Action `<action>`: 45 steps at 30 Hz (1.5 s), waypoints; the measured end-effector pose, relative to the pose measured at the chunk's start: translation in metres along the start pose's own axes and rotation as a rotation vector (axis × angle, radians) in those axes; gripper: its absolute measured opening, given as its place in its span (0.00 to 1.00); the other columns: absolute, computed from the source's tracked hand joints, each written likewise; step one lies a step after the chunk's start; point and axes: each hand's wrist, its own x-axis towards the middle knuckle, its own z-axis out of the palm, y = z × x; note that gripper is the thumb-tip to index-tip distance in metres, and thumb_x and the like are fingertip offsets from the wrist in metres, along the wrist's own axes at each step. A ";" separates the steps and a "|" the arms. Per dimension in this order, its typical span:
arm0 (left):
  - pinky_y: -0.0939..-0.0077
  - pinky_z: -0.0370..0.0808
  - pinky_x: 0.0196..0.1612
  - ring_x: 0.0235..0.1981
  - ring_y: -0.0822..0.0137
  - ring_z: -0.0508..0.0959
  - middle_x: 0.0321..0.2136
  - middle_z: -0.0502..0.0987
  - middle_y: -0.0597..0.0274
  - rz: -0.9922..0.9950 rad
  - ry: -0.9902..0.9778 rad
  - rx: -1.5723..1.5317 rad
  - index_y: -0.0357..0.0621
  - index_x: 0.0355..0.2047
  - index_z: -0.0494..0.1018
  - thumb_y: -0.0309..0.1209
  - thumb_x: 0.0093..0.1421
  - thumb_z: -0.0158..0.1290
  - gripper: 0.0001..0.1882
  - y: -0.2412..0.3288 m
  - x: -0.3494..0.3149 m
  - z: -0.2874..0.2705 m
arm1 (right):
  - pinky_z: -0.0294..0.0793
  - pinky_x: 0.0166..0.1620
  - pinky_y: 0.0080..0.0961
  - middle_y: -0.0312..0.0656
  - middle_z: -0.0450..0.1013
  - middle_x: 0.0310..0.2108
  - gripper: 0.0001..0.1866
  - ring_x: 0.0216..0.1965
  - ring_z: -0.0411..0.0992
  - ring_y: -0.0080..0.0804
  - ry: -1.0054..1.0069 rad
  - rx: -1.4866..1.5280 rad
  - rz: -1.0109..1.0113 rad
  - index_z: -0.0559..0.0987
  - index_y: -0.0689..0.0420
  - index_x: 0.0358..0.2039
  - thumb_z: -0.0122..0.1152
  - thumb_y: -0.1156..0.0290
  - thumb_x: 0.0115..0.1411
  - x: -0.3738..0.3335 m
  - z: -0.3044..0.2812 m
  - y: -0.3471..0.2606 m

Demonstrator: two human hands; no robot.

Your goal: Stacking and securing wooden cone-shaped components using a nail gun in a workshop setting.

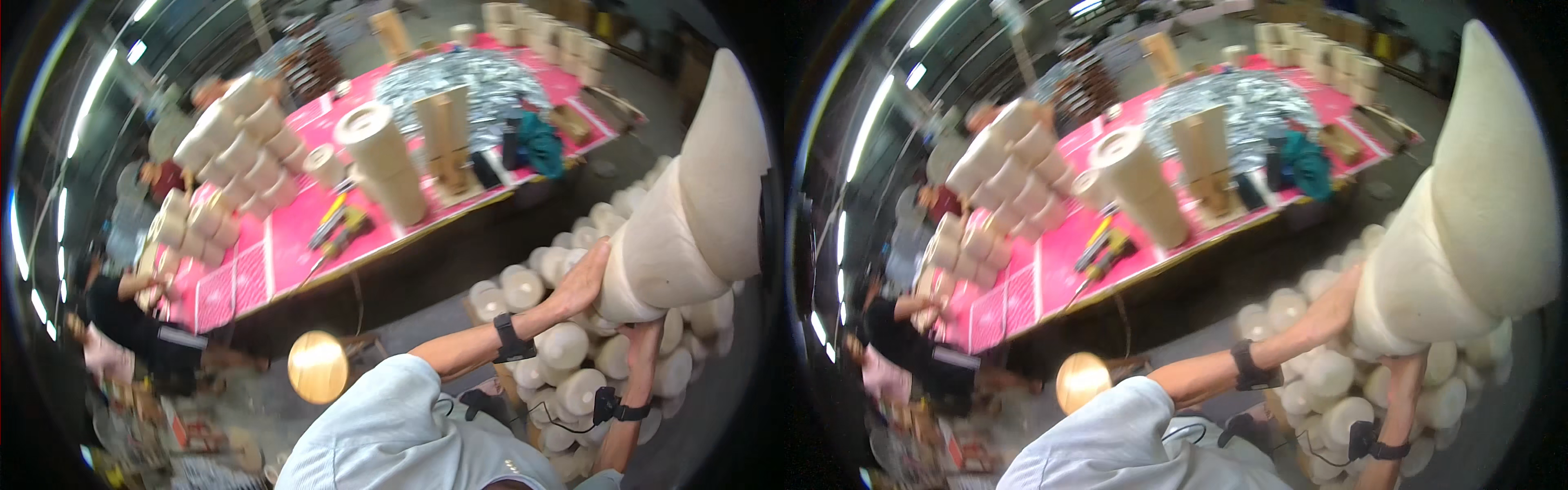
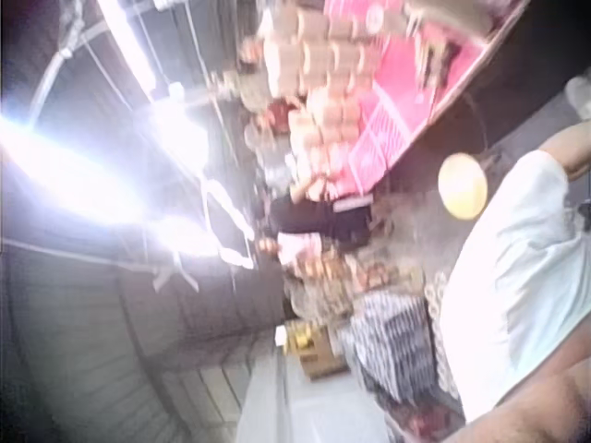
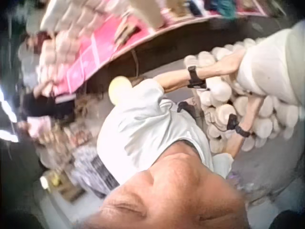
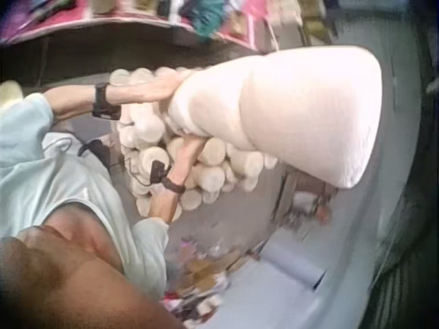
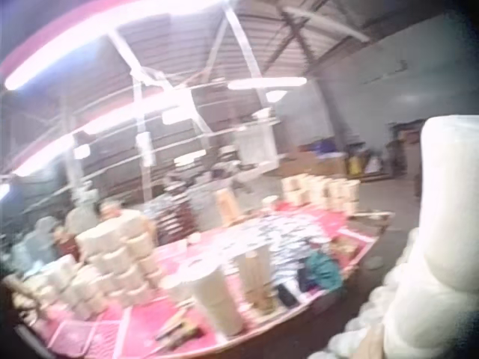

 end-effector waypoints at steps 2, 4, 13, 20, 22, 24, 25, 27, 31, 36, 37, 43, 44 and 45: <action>0.69 0.50 0.63 0.62 0.51 0.54 0.60 0.54 0.40 0.024 0.026 -0.034 0.31 0.58 0.54 0.50 0.67 0.22 0.34 0.039 -0.033 -0.056 | 0.63 0.51 0.57 0.43 0.45 0.65 0.40 0.63 0.49 0.43 -0.048 -0.048 0.020 0.49 0.46 0.64 0.41 0.38 0.57 -0.002 0.049 0.010; 0.66 0.55 0.60 0.60 0.49 0.57 0.58 0.58 0.40 -0.037 0.172 0.025 0.34 0.56 0.57 0.51 0.67 0.24 0.33 0.042 -0.067 -0.105 | 0.63 0.50 0.58 0.43 0.46 0.65 0.40 0.63 0.48 0.43 -0.105 -0.036 0.100 0.49 0.45 0.64 0.41 0.37 0.57 -0.010 0.109 0.026; 0.67 0.53 0.62 0.60 0.48 0.58 0.56 0.61 0.39 -0.160 0.688 0.168 0.33 0.58 0.56 0.56 0.65 0.25 0.37 0.059 -0.228 -0.303 | 0.73 0.47 0.42 0.40 0.56 0.60 0.33 0.56 0.61 0.42 -0.621 -0.284 0.017 0.56 0.53 0.60 0.46 0.47 0.60 -0.035 0.331 0.134; 0.68 0.56 0.59 0.57 0.52 0.63 0.52 0.65 0.44 -0.226 1.011 0.182 0.39 0.58 0.55 0.56 0.65 0.22 0.35 0.105 -0.320 -0.402 | 0.73 0.44 0.49 0.41 0.58 0.59 0.36 0.58 0.60 0.38 -0.874 -0.299 0.410 0.56 0.51 0.61 0.40 0.40 0.60 -0.087 0.529 0.159; 0.69 0.55 0.60 0.58 0.54 0.61 0.54 0.64 0.44 -0.319 1.093 0.178 0.39 0.59 0.55 0.57 0.65 0.21 0.36 0.093 -0.336 -0.425 | 0.73 0.44 0.49 0.41 0.58 0.59 0.35 0.58 0.60 0.38 -0.878 -0.309 0.425 0.57 0.51 0.61 0.39 0.40 0.60 -0.095 0.571 0.174; 0.72 0.50 0.62 0.61 0.58 0.57 0.58 0.60 0.46 -0.324 1.155 0.141 0.39 0.61 0.52 0.58 0.64 0.19 0.39 0.095 -0.346 -0.447 | 0.72 0.45 0.47 0.42 0.59 0.58 0.35 0.57 0.60 0.38 -1.012 -0.285 0.379 0.57 0.50 0.60 0.39 0.40 0.60 -0.093 0.602 0.193; 0.72 0.49 0.62 0.62 0.59 0.56 0.58 0.59 0.47 -0.318 1.174 0.080 0.40 0.62 0.52 0.59 0.64 0.20 0.39 0.084 -0.354 -0.460 | 0.72 0.45 0.46 0.41 0.58 0.59 0.36 0.58 0.59 0.38 -1.067 -0.350 0.385 0.57 0.49 0.61 0.36 0.37 0.60 -0.082 0.616 0.209; 0.73 0.47 0.63 0.63 0.62 0.53 0.60 0.56 0.49 -0.294 1.207 -0.047 0.40 0.63 0.49 0.62 0.62 0.21 0.42 0.066 -0.365 -0.485 | 0.72 0.45 0.46 0.41 0.58 0.59 0.37 0.58 0.59 0.38 -1.176 -0.377 0.429 0.56 0.48 0.61 0.34 0.36 0.60 -0.068 0.645 0.232; 0.71 0.70 0.47 0.56 0.62 0.63 0.58 0.57 0.56 -0.298 1.333 -0.014 0.50 0.64 0.44 0.72 0.53 0.24 0.49 0.056 -0.371 -0.534 | 0.67 0.48 0.46 0.41 0.56 0.61 0.38 0.60 0.56 0.36 -1.303 -0.384 0.350 0.56 0.47 0.62 0.28 0.34 0.60 -0.066 0.711 0.254; 0.65 0.67 0.48 0.54 0.63 0.62 0.54 0.63 0.59 -0.387 1.449 -0.036 0.46 0.62 0.50 0.74 0.51 0.24 0.51 0.044 -0.379 -0.594 | 0.64 0.51 0.47 0.43 0.58 0.60 0.39 0.58 0.56 0.39 -1.328 -0.573 0.480 0.58 0.50 0.61 0.24 0.34 0.61 -0.058 0.787 0.295; 0.62 0.69 0.45 0.53 0.61 0.63 0.54 0.63 0.58 -0.401 1.456 -0.013 0.49 0.62 0.49 0.75 0.50 0.23 0.51 0.044 -0.378 -0.608 | 0.62 0.53 0.48 0.45 0.59 0.59 0.39 0.58 0.56 0.40 -1.342 -0.534 0.421 0.60 0.50 0.60 0.22 0.35 0.61 -0.061 0.798 0.291; 0.54 0.73 0.44 0.59 0.54 0.59 0.60 0.53 0.53 -0.390 1.420 -0.085 0.56 0.64 0.36 0.71 0.53 0.28 0.47 -0.001 -0.404 -0.703 | 0.57 0.58 0.47 0.47 0.58 0.60 0.38 0.61 0.53 0.38 -1.355 -0.449 0.404 0.59 0.54 0.61 0.22 0.38 0.63 -0.048 0.876 0.349; 0.54 0.73 0.44 0.57 0.54 0.61 0.60 0.54 0.53 -0.385 1.416 -0.138 0.54 0.64 0.37 0.71 0.54 0.28 0.47 -0.008 -0.408 -0.718 | 0.57 0.58 0.47 0.47 0.58 0.60 0.38 0.61 0.53 0.38 -1.340 -0.447 0.400 0.59 0.54 0.61 0.22 0.38 0.63 -0.046 0.886 0.361; 0.54 0.73 0.43 0.54 0.55 0.65 0.58 0.57 0.53 -0.376 1.441 -0.061 0.51 0.64 0.40 0.69 0.56 0.27 0.45 -0.015 -0.406 -0.733 | 0.56 0.59 0.42 0.46 0.58 0.60 0.38 0.62 0.53 0.38 -1.355 -0.408 0.360 0.58 0.56 0.61 0.21 0.40 0.64 -0.043 0.897 0.371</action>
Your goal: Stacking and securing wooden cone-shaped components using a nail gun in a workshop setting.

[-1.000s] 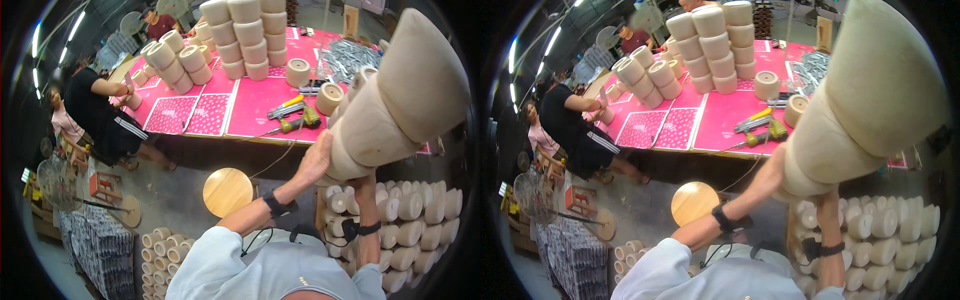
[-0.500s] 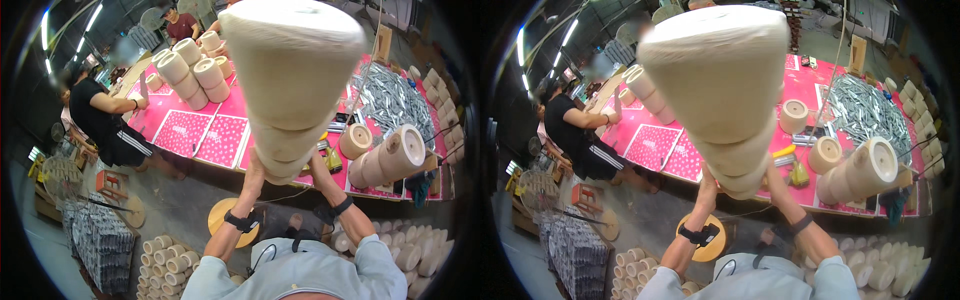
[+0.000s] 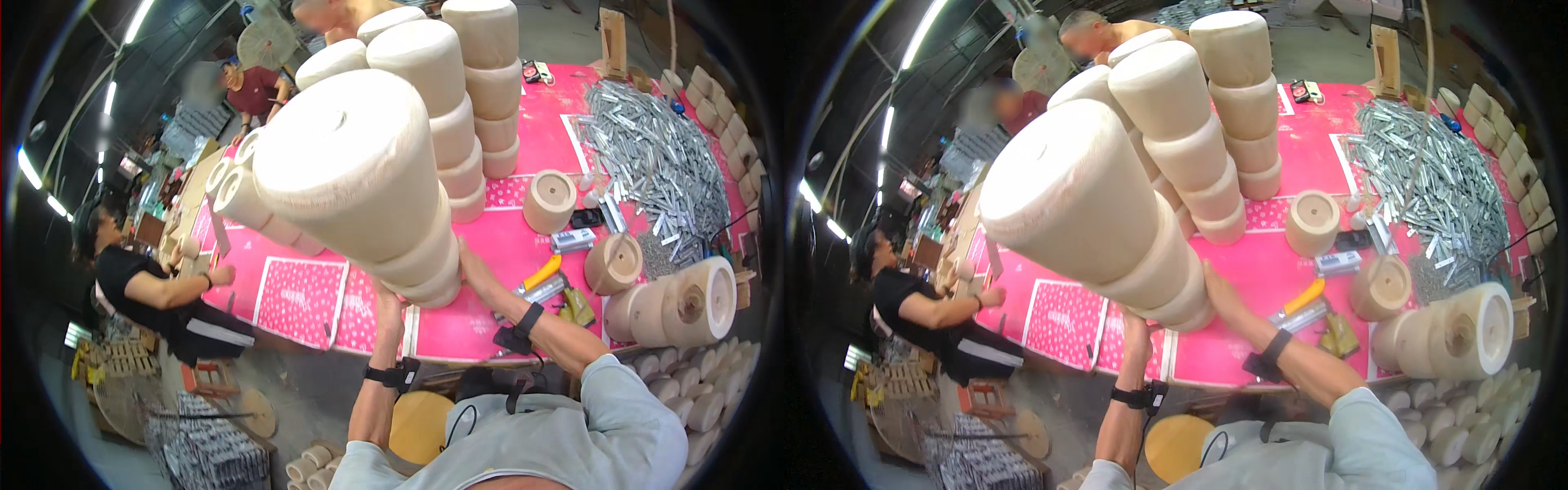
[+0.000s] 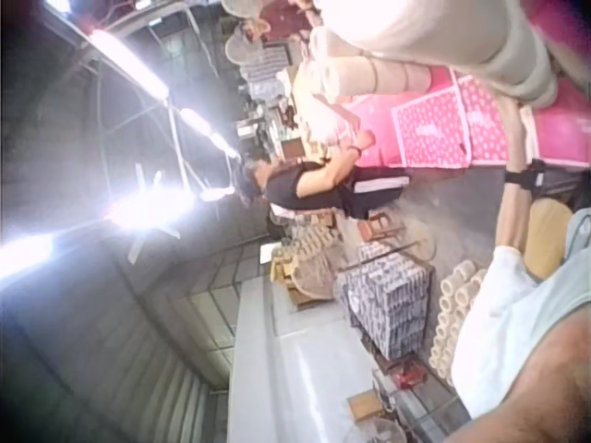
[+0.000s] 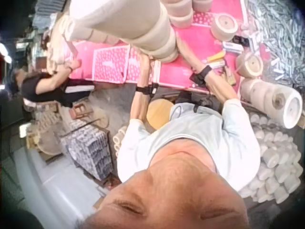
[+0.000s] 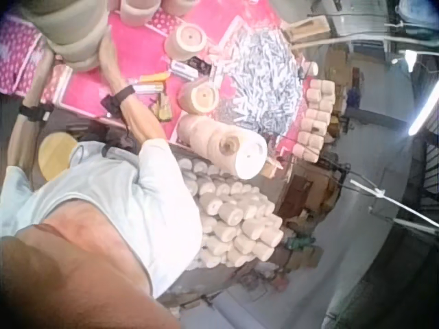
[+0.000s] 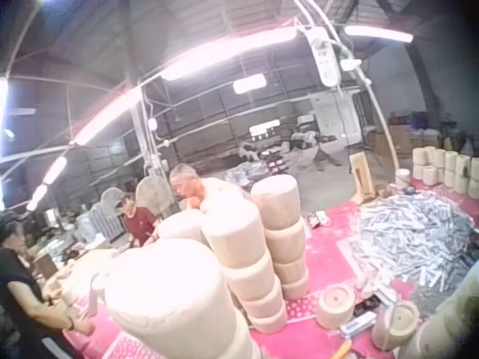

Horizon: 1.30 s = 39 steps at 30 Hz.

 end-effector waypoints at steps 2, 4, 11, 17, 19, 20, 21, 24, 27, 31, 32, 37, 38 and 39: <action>0.55 0.73 0.43 0.54 0.57 0.66 0.57 0.59 0.53 -0.009 -0.038 -0.023 0.50 0.63 0.41 0.68 0.57 0.26 0.44 -0.014 0.037 -0.011 | 0.55 0.60 0.38 0.46 0.57 0.60 0.38 0.62 0.52 0.37 0.010 -0.004 -0.050 0.57 0.59 0.61 0.21 0.41 0.65 0.029 0.000 0.006; 0.59 0.73 0.44 0.51 0.61 0.68 0.54 0.63 0.55 -0.061 -0.100 -0.075 0.47 0.61 0.47 0.65 0.60 0.29 0.41 -0.033 0.072 -0.021 | 0.51 0.62 0.29 0.54 0.62 0.56 0.36 0.60 0.57 0.40 0.138 0.044 0.021 0.64 0.67 0.56 0.25 0.46 0.67 0.050 0.001 0.008; 0.62 0.75 0.43 0.54 0.58 0.66 0.58 0.57 0.55 0.027 -0.174 -0.044 0.49 0.63 0.41 0.60 0.60 0.40 0.41 -0.029 0.130 -0.018 | 0.50 0.62 0.27 0.52 0.61 0.58 0.35 0.61 0.56 0.39 0.222 0.065 -0.062 0.62 0.66 0.57 0.26 0.47 0.67 0.098 -0.002 -0.004; 0.61 0.75 0.45 0.57 0.57 0.62 0.60 0.53 0.55 -0.013 -0.171 -0.049 0.52 0.63 0.41 0.59 0.58 0.45 0.42 -0.031 0.156 -0.029 | 0.48 0.63 0.28 0.51 0.58 0.60 0.34 0.63 0.53 0.41 0.266 -0.037 -0.044 0.59 0.62 0.60 0.27 0.46 0.66 0.115 0.001 0.016; 0.62 0.75 0.45 0.58 0.57 0.61 0.60 0.53 0.56 0.017 -0.179 -0.067 0.52 0.62 0.42 0.57 0.58 0.46 0.41 -0.034 0.160 -0.026 | 0.48 0.63 0.28 0.52 0.56 0.61 0.35 0.63 0.52 0.41 0.311 -0.060 -0.088 0.58 0.64 0.60 0.28 0.46 0.66 0.114 0.002 0.010; 0.61 0.75 0.46 0.58 0.56 0.61 0.60 0.53 0.56 0.014 -0.169 -0.019 0.53 0.63 0.42 0.58 0.58 0.45 0.41 -0.033 0.162 -0.027 | 0.48 0.63 0.28 0.52 0.56 0.61 0.35 0.63 0.52 0.41 0.317 -0.072 -0.092 0.58 0.64 0.60 0.27 0.46 0.66 0.115 0.003 0.007; 0.60 0.74 0.46 0.58 0.56 0.61 0.60 0.53 0.56 0.008 -0.158 0.028 0.53 0.63 0.42 0.59 0.59 0.43 0.41 -0.033 0.160 -0.026 | 0.48 0.63 0.28 0.52 0.56 0.60 0.35 0.63 0.52 0.41 0.323 -0.085 -0.092 0.58 0.64 0.60 0.27 0.47 0.66 0.113 0.004 0.006; 0.60 0.74 0.47 0.58 0.56 0.60 0.60 0.51 0.55 -0.008 -0.150 -0.047 0.53 0.63 0.40 0.61 0.60 0.38 0.40 -0.032 0.155 -0.026 | 0.48 0.63 0.27 0.52 0.56 0.60 0.34 0.63 0.52 0.42 0.336 -0.044 -0.143 0.58 0.65 0.60 0.27 0.47 0.66 0.109 0.009 0.007; 0.56 0.71 0.50 0.59 0.56 0.59 0.61 0.52 0.55 0.001 -0.123 -0.019 0.53 0.64 0.39 0.64 0.59 0.33 0.41 -0.026 0.151 -0.018 | 0.49 0.63 0.28 0.53 0.57 0.60 0.34 0.63 0.53 0.43 0.412 -0.021 -0.146 0.58 0.66 0.59 0.28 0.49 0.67 0.115 0.012 0.020; 0.52 0.66 0.53 0.60 0.54 0.58 0.60 0.53 0.55 0.026 -0.081 -0.048 0.52 0.64 0.41 0.64 0.59 0.33 0.41 -0.023 0.143 -0.011 | 0.51 0.62 0.30 0.55 0.59 0.58 0.34 0.61 0.55 0.45 0.398 -0.049 -0.159 0.60 0.67 0.58 0.30 0.48 0.66 0.104 0.008 0.020; 0.52 0.64 0.55 0.60 0.54 0.57 0.60 0.54 0.55 0.027 -0.104 -0.107 0.51 0.64 0.42 0.64 0.59 0.32 0.41 -0.025 0.143 -0.017 | 0.52 0.61 0.31 0.55 0.60 0.57 0.34 0.60 0.57 0.45 0.419 -0.093 -0.119 0.61 0.67 0.57 0.32 0.49 0.66 0.096 0.009 0.018; 0.66 0.70 0.48 0.51 0.61 0.68 0.50 0.64 0.52 -0.059 0.120 0.004 0.37 0.56 0.56 0.46 0.65 0.41 0.28 -0.044 0.097 -0.021 | 0.66 0.51 0.29 0.51 0.72 0.46 0.25 0.49 0.70 0.38 0.478 -0.164 -0.166 0.70 0.66 0.50 0.46 0.56 0.63 0.010 0.001 0.013; 0.71 0.72 0.43 0.42 0.66 0.72 0.45 0.67 0.54 -0.042 0.060 -0.003 0.35 0.52 0.59 0.36 0.63 0.46 0.22 -0.060 0.086 -0.027 | 0.66 0.51 0.29 0.51 0.72 0.46 0.25 0.49 0.70 0.38 0.481 -0.157 -0.169 0.70 0.66 0.50 0.46 0.56 0.63 -0.014 -0.002 0.000; 0.71 0.72 0.43 0.42 0.66 0.72 0.45 0.67 0.54 -0.044 0.060 0.007 0.35 0.52 0.59 0.36 0.63 0.46 0.22 -0.064 0.073 -0.021 | 0.68 0.48 0.27 0.48 0.73 0.43 0.24 0.45 0.72 0.34 0.351 -0.102 0.028 0.71 0.65 0.48 0.48 0.57 0.63 -0.050 -0.001 -0.020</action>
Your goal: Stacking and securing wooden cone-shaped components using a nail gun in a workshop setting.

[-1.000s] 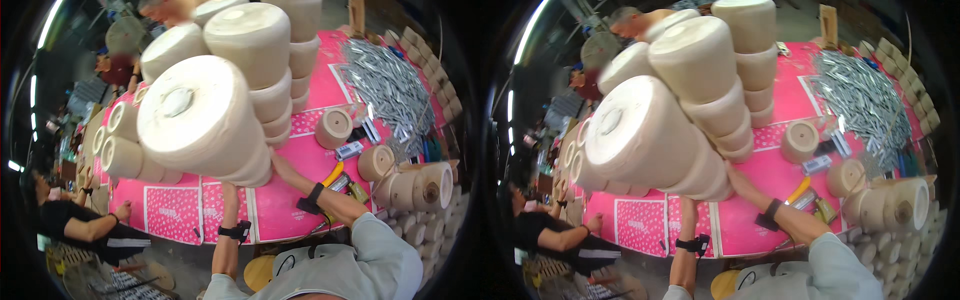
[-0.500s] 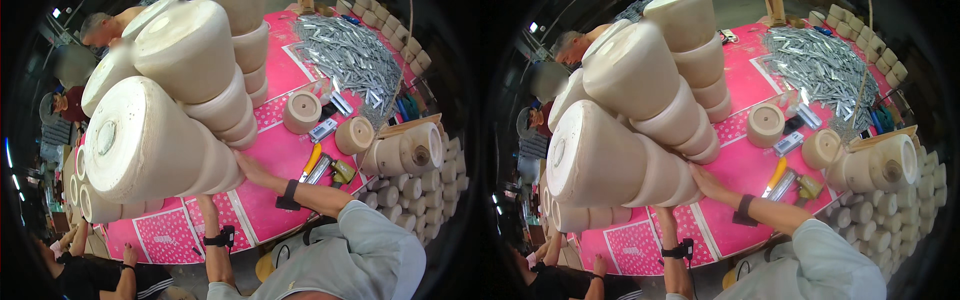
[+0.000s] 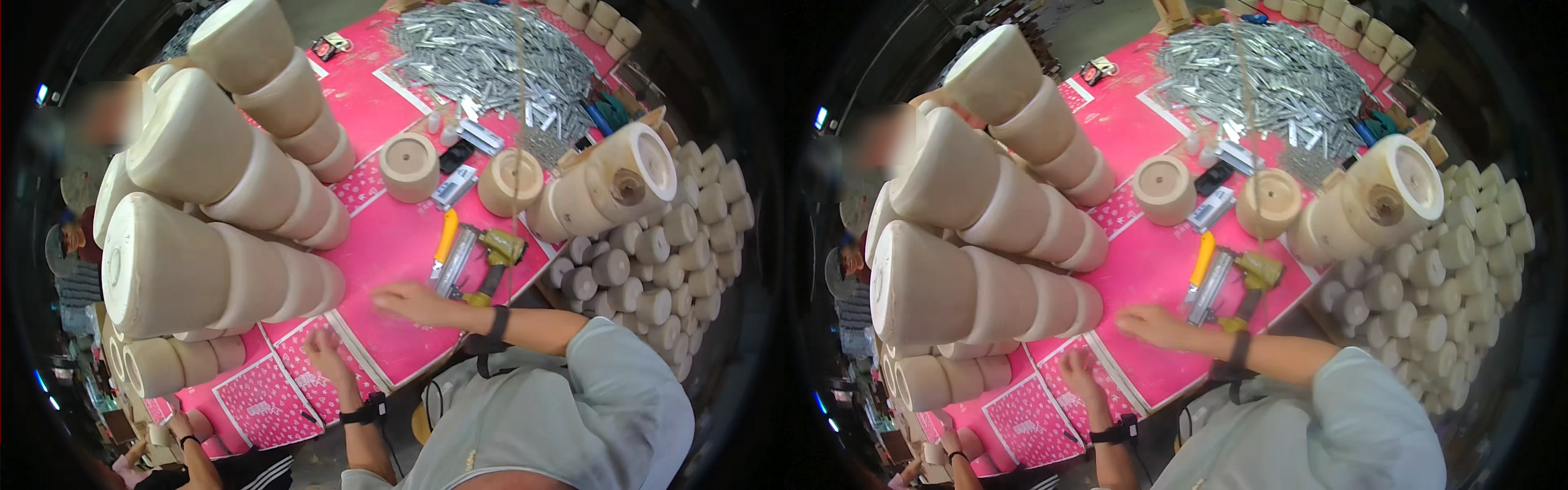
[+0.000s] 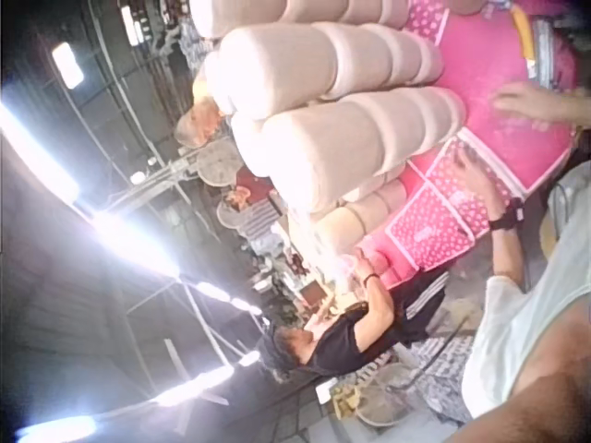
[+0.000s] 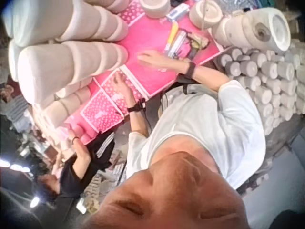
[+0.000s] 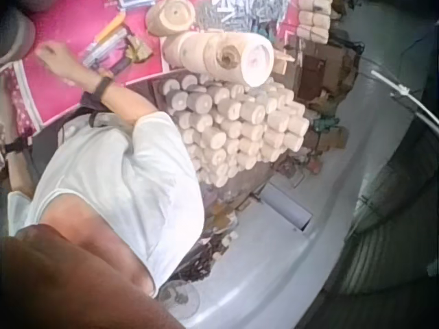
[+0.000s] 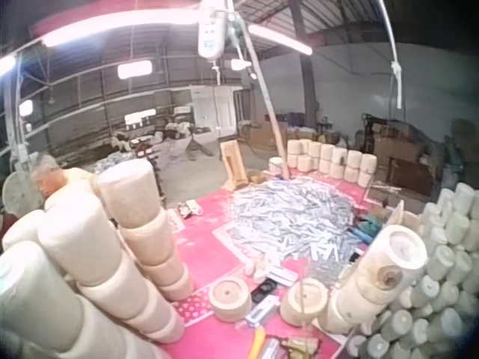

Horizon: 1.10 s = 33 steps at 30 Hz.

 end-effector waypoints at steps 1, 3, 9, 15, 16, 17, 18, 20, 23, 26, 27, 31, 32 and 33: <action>0.71 0.73 0.42 0.41 0.66 0.72 0.44 0.67 0.54 -0.065 -0.110 0.085 0.35 0.52 0.59 0.35 0.62 0.48 0.22 -0.002 -0.014 0.016 | 0.71 0.44 0.25 0.46 0.75 0.40 0.22 0.41 0.74 0.31 -0.139 0.020 0.187 0.73 0.64 0.47 0.50 0.58 0.62 -0.029 -0.019 -0.006; 0.73 0.73 0.39 0.39 0.67 0.73 0.41 0.69 0.56 -0.078 -0.313 0.173 0.36 0.52 0.60 0.36 0.60 0.51 0.24 -0.010 -0.026 0.052 | 0.72 0.41 0.21 0.42 0.75 0.37 0.20 0.37 0.74 0.24 -0.145 0.068 0.175 0.74 0.63 0.45 0.50 0.60 0.62 -0.072 -0.042 0.040; 0.70 0.76 0.33 0.37 0.60 0.76 0.44 0.68 0.48 -0.063 -0.596 0.321 0.36 0.60 0.48 0.44 0.59 0.52 0.38 -0.011 -0.020 0.189 | 0.73 0.39 0.21 0.41 0.75 0.35 0.16 0.36 0.73 0.25 0.045 0.218 0.285 0.74 0.63 0.45 0.50 0.65 0.63 -0.186 -0.100 0.094; 0.68 0.77 0.27 0.33 0.56 0.77 0.46 0.67 0.41 -0.056 -0.507 0.546 0.37 0.63 0.40 0.50 0.57 0.52 0.46 -0.001 0.010 0.292 | 0.73 0.37 0.20 0.42 0.75 0.34 0.16 0.35 0.73 0.25 0.345 0.234 0.390 0.74 0.65 0.45 0.51 0.67 0.62 -0.245 -0.131 0.117; 0.68 0.77 0.27 0.33 0.56 0.77 0.46 0.67 0.41 -0.056 -0.515 0.552 0.37 0.63 0.40 0.50 0.57 0.52 0.46 -0.002 0.017 0.300 | 0.72 0.36 0.20 0.43 0.75 0.34 0.16 0.34 0.73 0.25 0.388 0.218 0.401 0.74 0.65 0.45 0.51 0.67 0.61 -0.247 -0.132 0.115; 0.70 0.75 0.22 0.27 0.57 0.78 0.44 0.69 0.39 -0.024 -0.481 0.541 0.35 0.63 0.40 0.50 0.56 0.52 0.47 -0.002 0.025 0.305 | 0.72 0.37 0.20 0.42 0.75 0.34 0.17 0.35 0.73 0.24 0.392 0.193 0.393 0.74 0.66 0.45 0.52 0.67 0.61 -0.245 -0.131 0.109; 0.71 0.74 0.18 0.22 0.57 0.78 0.42 0.70 0.37 0.003 -0.455 0.531 0.34 0.63 0.39 0.50 0.55 0.52 0.48 -0.007 0.031 0.309 | 0.72 0.37 0.20 0.42 0.75 0.34 0.17 0.35 0.73 0.24 0.407 0.200 0.402 0.74 0.66 0.45 0.52 0.67 0.61 -0.241 -0.128 0.103; 0.71 0.74 0.18 0.23 0.56 0.78 0.42 0.70 0.37 -0.035 -0.495 0.508 0.35 0.63 0.40 0.49 0.56 0.51 0.46 -0.010 0.040 0.316 | 0.72 0.41 0.24 0.45 0.76 0.37 0.18 0.38 0.74 0.29 0.368 0.183 0.285 0.73 0.64 0.47 0.50 0.66 0.61 -0.223 -0.116 0.088; 0.70 0.75 0.18 0.24 0.55 0.80 0.41 0.70 0.38 -0.095 -0.579 0.424 0.36 0.62 0.41 0.46 0.57 0.50 0.43 0.003 0.029 0.330 | 0.70 0.47 0.27 0.49 0.75 0.41 0.18 0.42 0.73 0.37 0.374 -0.056 0.195 0.73 0.61 0.48 0.49 0.64 0.62 -0.182 -0.093 0.092; 0.69 0.76 0.18 0.23 0.55 0.80 0.41 0.70 0.37 -0.140 -0.650 0.367 0.39 0.60 0.43 0.43 0.57 0.49 0.38 0.009 0.035 0.339 | 0.68 0.48 0.30 0.53 0.72 0.44 0.23 0.46 0.71 0.43 0.389 -0.105 0.111 0.68 0.61 0.53 0.51 0.64 0.60 -0.141 -0.069 0.091; 0.68 0.76 0.18 0.22 0.55 0.80 0.41 0.70 0.37 -0.142 -0.647 0.397 0.39 0.60 0.43 0.41 0.57 0.48 0.38 0.007 0.043 0.339 | 0.68 0.48 0.30 0.53 0.72 0.44 0.23 0.46 0.71 0.43 0.401 -0.113 0.133 0.68 0.61 0.53 0.51 0.64 0.60 -0.131 -0.063 0.096; 0.67 0.76 0.16 0.22 0.54 0.79 0.40 0.70 0.36 -0.172 -0.660 0.399 0.39 0.60 0.42 0.39 0.56 0.46 0.37 0.008 0.053 0.344 | 0.70 0.48 0.29 0.54 0.67 0.51 0.31 0.44 0.73 0.38 0.616 -0.197 0.315 0.57 0.63 0.60 0.53 0.67 0.58 -0.116 -0.060 0.101; 0.67 0.76 0.16 0.22 0.53 0.79 0.40 0.70 0.36 -0.180 -0.677 0.386 0.39 0.60 0.42 0.38 0.56 0.46 0.37 0.009 0.056 0.342 | 0.70 0.48 0.30 0.56 0.66 0.51 0.32 0.45 0.72 0.39 0.685 -0.198 0.348 0.56 0.63 0.60 0.54 0.68 0.57 -0.115 -0.062 0.098; 0.66 0.77 0.16 0.21 0.52 0.79 0.39 0.70 0.35 -0.167 -0.666 0.382 0.35 0.59 0.46 0.35 0.56 0.44 0.33 0.011 0.059 0.343 | 0.70 0.44 0.35 0.57 0.71 0.41 0.31 0.42 0.72 0.47 0.774 -0.186 0.340 0.59 0.66 0.57 0.54 0.67 0.55 -0.113 -0.063 0.094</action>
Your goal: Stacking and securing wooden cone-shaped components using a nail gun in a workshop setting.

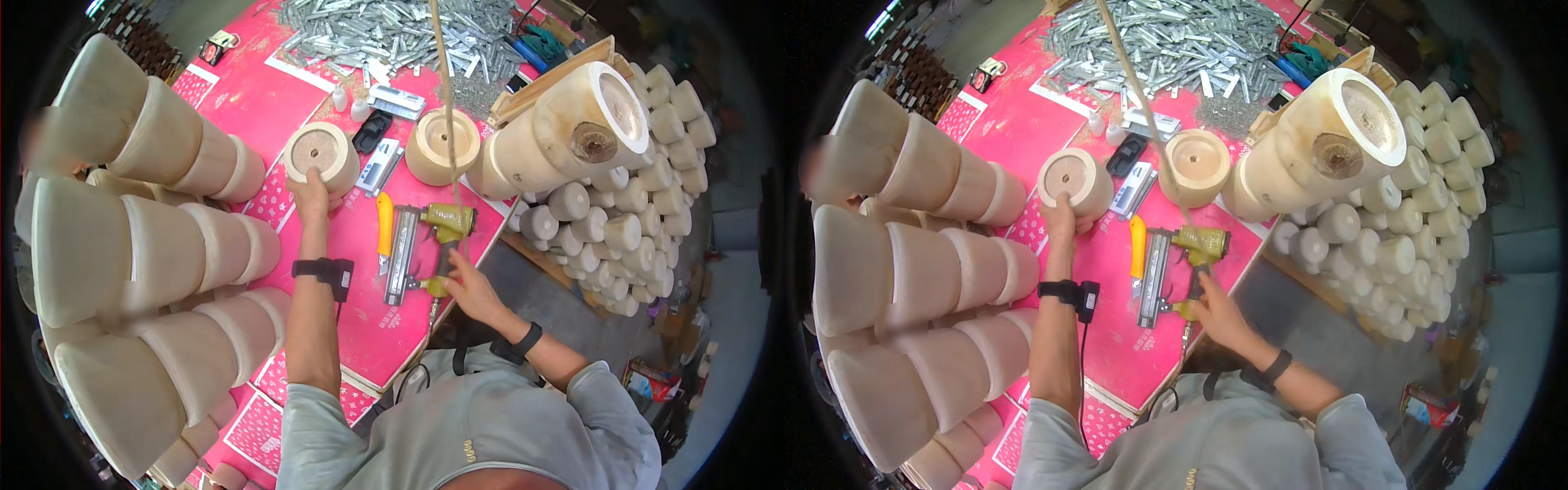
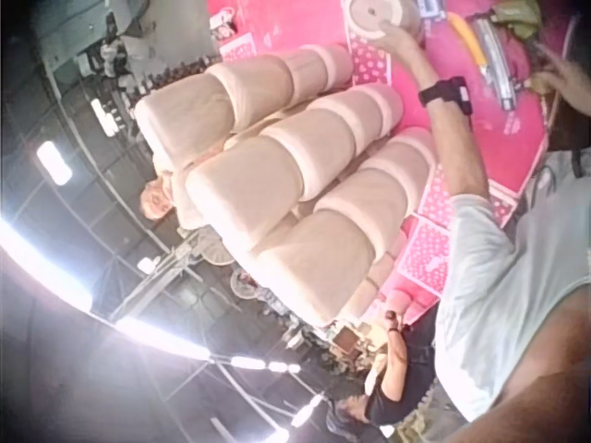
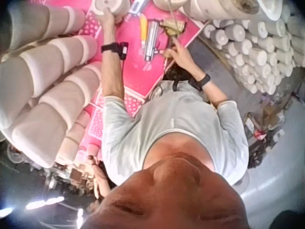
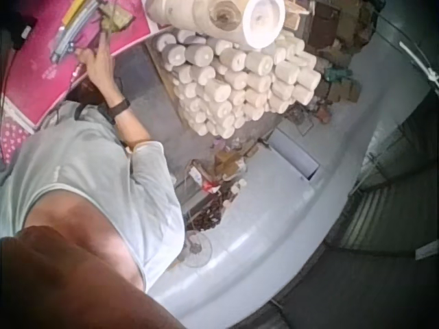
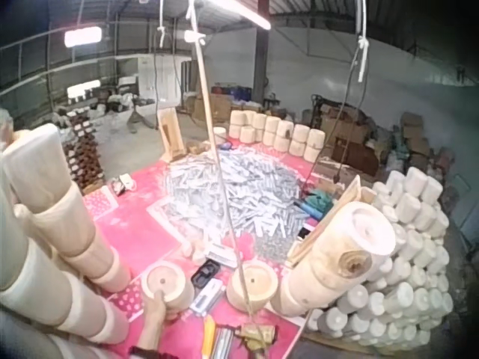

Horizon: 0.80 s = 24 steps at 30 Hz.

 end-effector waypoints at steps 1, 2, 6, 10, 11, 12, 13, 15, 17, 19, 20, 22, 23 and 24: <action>0.66 0.77 0.16 0.21 0.52 0.79 0.39 0.70 0.35 -0.011 0.009 0.007 0.35 0.59 0.46 0.35 0.56 0.44 0.33 0.000 0.003 -0.003 | 0.71 0.44 0.36 0.58 0.71 0.43 0.32 0.42 0.72 0.48 0.076 -0.088 -0.095 0.59 0.66 0.57 0.55 0.66 0.55 0.006 0.001 0.013; 0.66 0.78 0.17 0.21 0.50 0.79 0.38 0.70 0.34 -0.031 -0.068 -0.010 0.33 0.57 0.49 0.33 0.56 0.43 0.31 0.000 0.005 -0.007 | 0.71 0.46 0.35 0.57 0.71 0.44 0.31 0.43 0.73 0.47 0.086 -0.082 -0.071 0.60 0.66 0.57 0.55 0.67 0.56 0.008 -0.003 0.015; 0.66 0.80 0.20 0.23 0.47 0.79 0.34 0.72 0.32 -0.007 -0.183 -0.020 0.26 0.52 0.56 0.28 0.57 0.38 0.24 0.004 -0.016 -0.024 | 0.72 0.45 0.33 0.55 0.73 0.41 0.27 0.42 0.74 0.46 0.124 -0.112 -0.035 0.66 0.67 0.52 0.55 0.63 0.57 0.016 -0.015 0.033; 0.65 0.82 0.26 0.27 0.49 0.80 0.34 0.73 0.33 -0.039 -0.215 0.015 0.23 0.50 0.56 0.29 0.58 0.35 0.22 -0.002 -0.068 -0.047 | 0.70 0.41 0.42 0.62 0.72 0.34 0.25 0.41 0.71 0.56 -0.134 -0.118 0.152 0.75 0.68 0.34 0.54 0.54 0.55 0.032 -0.018 0.059; 0.64 0.82 0.27 0.28 0.48 0.80 0.35 0.73 0.34 -0.036 -0.256 0.027 0.23 0.50 0.57 0.28 0.58 0.35 0.22 -0.002 -0.087 -0.052 | 0.72 0.37 0.39 0.56 0.74 0.32 0.24 0.35 0.74 0.51 -0.195 0.012 0.167 0.74 0.67 0.35 0.55 0.54 0.55 0.044 -0.007 0.096; 0.65 0.82 0.26 0.28 0.49 0.80 0.36 0.73 0.35 -0.046 -0.244 0.049 0.23 0.49 0.57 0.29 0.58 0.36 0.22 -0.001 -0.113 -0.057 | 0.73 0.34 0.31 0.49 0.73 0.29 0.23 0.32 0.73 0.39 -0.231 0.215 0.222 0.74 0.65 0.35 0.55 0.53 0.57 0.043 -0.009 0.096; 0.67 0.81 0.25 0.27 0.50 0.80 0.36 0.73 0.37 -0.076 -0.222 0.043 0.26 0.50 0.57 0.29 0.58 0.37 0.22 -0.002 -0.139 -0.065 | 0.73 0.31 0.22 0.41 0.72 0.26 0.22 0.29 0.72 0.28 -0.276 0.411 0.283 0.74 0.63 0.36 0.55 0.53 0.58 0.041 -0.011 0.090; 0.68 0.81 0.24 0.27 0.53 0.80 0.37 0.74 0.41 -0.070 -0.174 0.194 0.30 0.51 0.58 0.28 0.58 0.40 0.21 -0.017 -0.181 -0.080 | 0.74 0.30 0.22 0.43 0.72 0.27 0.23 0.29 0.73 0.30 -0.325 0.472 0.299 0.73 0.63 0.38 0.56 0.52 0.58 0.048 -0.014 0.103; 0.70 0.81 0.23 0.27 0.55 0.80 0.36 0.74 0.43 0.056 -0.091 0.434 0.34 0.52 0.59 0.28 0.58 0.42 0.21 -0.073 -0.210 -0.120 | 0.73 0.27 0.21 0.43 0.73 0.26 0.23 0.26 0.74 0.29 -0.450 0.491 0.319 0.74 0.63 0.36 0.55 0.52 0.58 0.040 -0.027 0.079; 0.71 0.80 0.22 0.25 0.58 0.80 0.36 0.74 0.44 -0.186 -0.049 0.302 0.34 0.57 0.55 0.27 0.57 0.43 0.26 -0.061 -0.263 -0.120 | 0.72 0.24 0.20 0.42 0.74 0.23 0.22 0.22 0.74 0.28 -0.580 0.136 0.265 0.75 0.63 0.32 0.53 0.53 0.59 0.039 -0.044 0.059; 0.72 0.79 0.23 0.26 0.59 0.80 0.37 0.74 0.43 -0.217 -0.027 0.355 0.35 0.58 0.54 0.27 0.57 0.43 0.27 -0.065 -0.279 -0.122 | 0.71 0.23 0.21 0.41 0.73 0.21 0.20 0.20 0.73 0.27 -0.589 0.030 0.192 0.76 0.64 0.30 0.53 0.55 0.60 0.040 -0.048 0.058; 0.74 0.79 0.23 0.27 0.59 0.80 0.38 0.73 0.43 -0.270 0.022 0.379 0.36 0.59 0.53 0.27 0.57 0.43 0.28 -0.085 -0.303 -0.137 | 0.69 0.21 0.21 0.41 0.73 0.19 0.18 0.18 0.71 0.25 -0.616 -0.054 0.102 0.77 0.65 0.29 0.52 0.60 0.60 0.038 -0.051 0.045; 0.66 0.77 0.32 0.33 0.51 0.78 0.41 0.72 0.39 -0.190 0.057 0.453 0.36 0.58 0.54 0.29 0.57 0.45 0.28 -0.113 -0.308 -0.151 | 0.67 0.22 0.18 0.39 0.73 0.20 0.17 0.20 0.70 0.22 -0.652 0.003 0.023 0.77 0.64 0.29 0.52 0.60 0.60 0.035 -0.048 0.034; 0.58 0.75 0.41 0.38 0.42 0.76 0.44 0.70 0.34 -0.107 0.078 0.531 0.36 0.58 0.54 0.32 0.58 0.46 0.29 -0.132 -0.314 -0.157 | 0.69 0.26 0.20 0.40 0.74 0.22 0.17 0.23 0.72 0.23 -0.651 0.025 -0.051 0.77 0.64 0.31 0.53 0.60 0.60 0.030 -0.042 0.019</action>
